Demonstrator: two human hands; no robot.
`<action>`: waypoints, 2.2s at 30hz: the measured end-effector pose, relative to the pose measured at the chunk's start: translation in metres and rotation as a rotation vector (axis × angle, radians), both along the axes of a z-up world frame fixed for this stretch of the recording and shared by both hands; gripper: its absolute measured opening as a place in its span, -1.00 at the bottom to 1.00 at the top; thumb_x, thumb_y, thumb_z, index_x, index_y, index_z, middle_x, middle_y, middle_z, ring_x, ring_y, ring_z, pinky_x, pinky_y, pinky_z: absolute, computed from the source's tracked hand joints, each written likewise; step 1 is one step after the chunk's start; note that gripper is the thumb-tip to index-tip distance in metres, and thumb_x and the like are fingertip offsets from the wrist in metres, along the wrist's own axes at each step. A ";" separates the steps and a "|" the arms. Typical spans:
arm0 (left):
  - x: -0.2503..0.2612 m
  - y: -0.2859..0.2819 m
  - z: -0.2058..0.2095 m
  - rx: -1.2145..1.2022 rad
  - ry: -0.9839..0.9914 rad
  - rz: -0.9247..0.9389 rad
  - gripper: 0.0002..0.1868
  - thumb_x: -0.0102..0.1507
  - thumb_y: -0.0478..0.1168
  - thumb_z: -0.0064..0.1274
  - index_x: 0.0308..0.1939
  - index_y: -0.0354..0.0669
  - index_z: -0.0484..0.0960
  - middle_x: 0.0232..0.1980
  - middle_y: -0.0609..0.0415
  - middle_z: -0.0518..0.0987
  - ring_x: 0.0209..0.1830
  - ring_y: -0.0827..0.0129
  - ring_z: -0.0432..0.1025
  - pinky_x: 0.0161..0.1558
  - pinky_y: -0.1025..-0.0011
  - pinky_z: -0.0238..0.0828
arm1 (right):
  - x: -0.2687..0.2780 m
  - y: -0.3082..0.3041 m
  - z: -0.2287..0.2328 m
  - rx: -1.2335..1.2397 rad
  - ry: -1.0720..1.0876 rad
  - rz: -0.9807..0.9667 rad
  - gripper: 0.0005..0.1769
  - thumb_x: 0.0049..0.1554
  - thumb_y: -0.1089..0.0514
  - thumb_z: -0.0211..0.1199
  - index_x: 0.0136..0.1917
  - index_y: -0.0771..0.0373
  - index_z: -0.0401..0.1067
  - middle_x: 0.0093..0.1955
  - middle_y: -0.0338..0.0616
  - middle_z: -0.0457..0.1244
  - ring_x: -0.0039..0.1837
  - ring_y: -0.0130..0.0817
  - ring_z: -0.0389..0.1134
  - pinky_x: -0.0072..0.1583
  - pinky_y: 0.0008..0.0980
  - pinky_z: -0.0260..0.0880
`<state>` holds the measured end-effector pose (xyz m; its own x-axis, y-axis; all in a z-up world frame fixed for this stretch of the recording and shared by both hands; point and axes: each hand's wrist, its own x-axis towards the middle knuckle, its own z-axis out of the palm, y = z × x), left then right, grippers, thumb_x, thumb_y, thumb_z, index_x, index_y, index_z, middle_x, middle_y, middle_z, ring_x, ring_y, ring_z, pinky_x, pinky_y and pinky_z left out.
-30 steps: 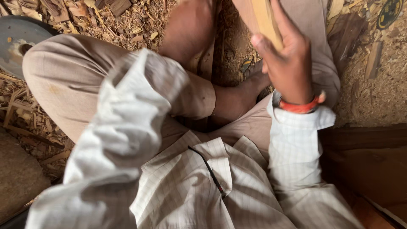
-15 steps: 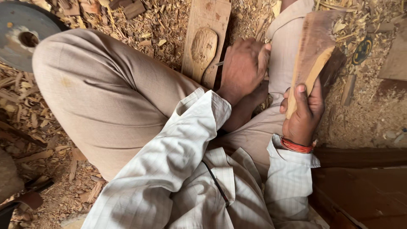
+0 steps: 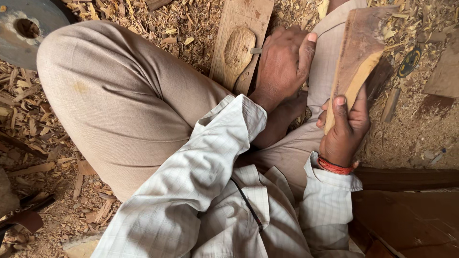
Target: The person sharpens a chisel on a grinding stone and then uses a wooden mallet to strike the chisel, carving a piece of wood held between their legs.
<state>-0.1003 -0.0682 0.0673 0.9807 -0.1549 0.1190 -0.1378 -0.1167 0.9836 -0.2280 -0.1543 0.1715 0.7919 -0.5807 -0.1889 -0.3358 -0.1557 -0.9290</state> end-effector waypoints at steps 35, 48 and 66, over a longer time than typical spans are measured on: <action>-0.002 0.001 -0.035 0.080 -0.103 -0.017 -0.65 0.45 -0.12 -0.12 -0.26 -0.23 0.66 -0.23 -0.11 0.61 -0.19 -0.03 0.45 -0.02 0.10 0.36 | 0.000 0.042 -0.048 0.011 -0.131 -0.151 -0.16 0.49 0.07 0.12 0.82 0.09 -0.28 0.01 -0.17 0.25 -0.17 -0.52 0.22 -0.22 -0.52 0.27; 0.000 -0.018 -0.046 0.249 -0.147 -0.041 -0.65 0.47 -0.09 -0.12 -0.17 -0.26 0.69 -0.25 -0.13 0.57 -0.19 0.02 0.43 -0.07 0.09 0.36 | -0.007 0.027 -0.038 0.111 0.153 0.022 -0.23 0.45 0.00 0.10 0.79 0.09 -0.12 -0.04 -0.26 0.16 -0.14 -0.60 0.16 -0.23 -0.58 0.23; -0.001 -0.015 -0.040 0.448 -0.453 -0.204 -0.58 0.40 -0.01 -0.05 -0.28 -0.31 0.70 -0.21 -0.12 0.61 -0.17 0.04 0.43 -0.23 0.11 0.37 | -0.018 0.007 -0.023 0.183 -0.100 -0.228 -0.37 0.46 0.04 0.04 0.72 0.15 0.02 0.14 -0.22 0.27 -0.07 -0.52 0.25 -0.24 -0.53 0.23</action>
